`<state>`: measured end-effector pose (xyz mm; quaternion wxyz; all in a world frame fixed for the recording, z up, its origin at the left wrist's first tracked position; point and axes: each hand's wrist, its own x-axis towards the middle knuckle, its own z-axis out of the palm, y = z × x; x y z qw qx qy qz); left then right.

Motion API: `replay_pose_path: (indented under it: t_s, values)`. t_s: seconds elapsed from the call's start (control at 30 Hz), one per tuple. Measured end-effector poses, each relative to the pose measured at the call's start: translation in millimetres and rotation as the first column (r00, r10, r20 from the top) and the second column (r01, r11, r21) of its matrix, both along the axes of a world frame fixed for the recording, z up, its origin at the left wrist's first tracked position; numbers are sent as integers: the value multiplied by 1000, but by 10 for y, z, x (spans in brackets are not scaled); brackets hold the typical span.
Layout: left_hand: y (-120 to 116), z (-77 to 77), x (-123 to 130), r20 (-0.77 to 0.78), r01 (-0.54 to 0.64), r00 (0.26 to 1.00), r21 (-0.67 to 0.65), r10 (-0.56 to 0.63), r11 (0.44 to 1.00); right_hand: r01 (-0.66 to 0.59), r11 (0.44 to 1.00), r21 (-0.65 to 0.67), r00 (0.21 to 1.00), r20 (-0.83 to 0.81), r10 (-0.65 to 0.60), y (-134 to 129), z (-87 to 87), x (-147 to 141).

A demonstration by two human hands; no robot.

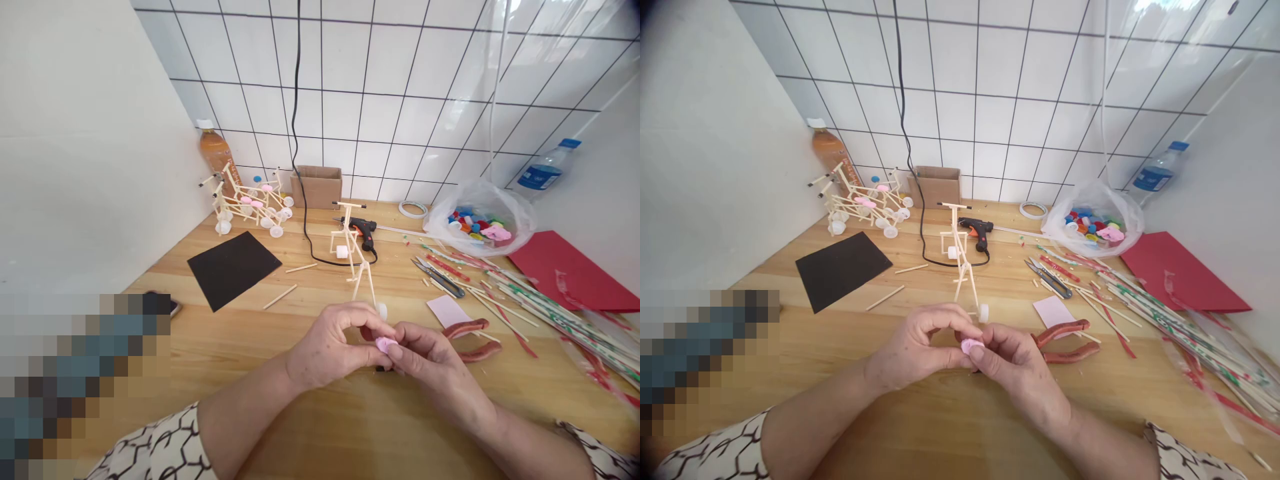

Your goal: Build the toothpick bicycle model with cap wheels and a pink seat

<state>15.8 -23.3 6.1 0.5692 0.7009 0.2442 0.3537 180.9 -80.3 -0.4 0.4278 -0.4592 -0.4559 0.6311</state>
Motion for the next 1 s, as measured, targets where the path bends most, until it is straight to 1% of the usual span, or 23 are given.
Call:
replay_pose_path:
  t_s: [0.1, 0.23, 0.37, 0.57, 0.73, 0.83, 1.0]
  values:
    - [-1, 12, -1, 3, 6, 1000, -10, -6, 1000, 25, 1000, 6, 1000, 9, -25, -11, -11, 4]
    - [1, -2, 3, 55, 7, 998, 23, -9, 1000, 12, 999, 41, 998, 61, -15, -32, -21, 19]
    - [-6, -21, 7, 86, -1, 996, 34, -2, 999, 5, 999, 51, 998, 63, -9, -39, -30, 14]
    - [-5, 6, -3, 34, 15, 999, -4, -15, 1000, 43, 999, 21, 999, 9, -43, -45, -21, -5]
    - [-7, -7, 6, 80, -18, 997, 13, 17, 1000, 23, 999, 38, 999, 43, -25, -47, -27, 8]
    - [-6, -3, 7, 77, -20, 997, 11, 19, 1000, 15, 999, 38, 999, 41, -16, -45, -32, 12]
    - [15, 12, -10, 25, 0, 1000, -17, 1, 1000, 62, 998, 20, 998, 14, -62, -43, -28, 7]
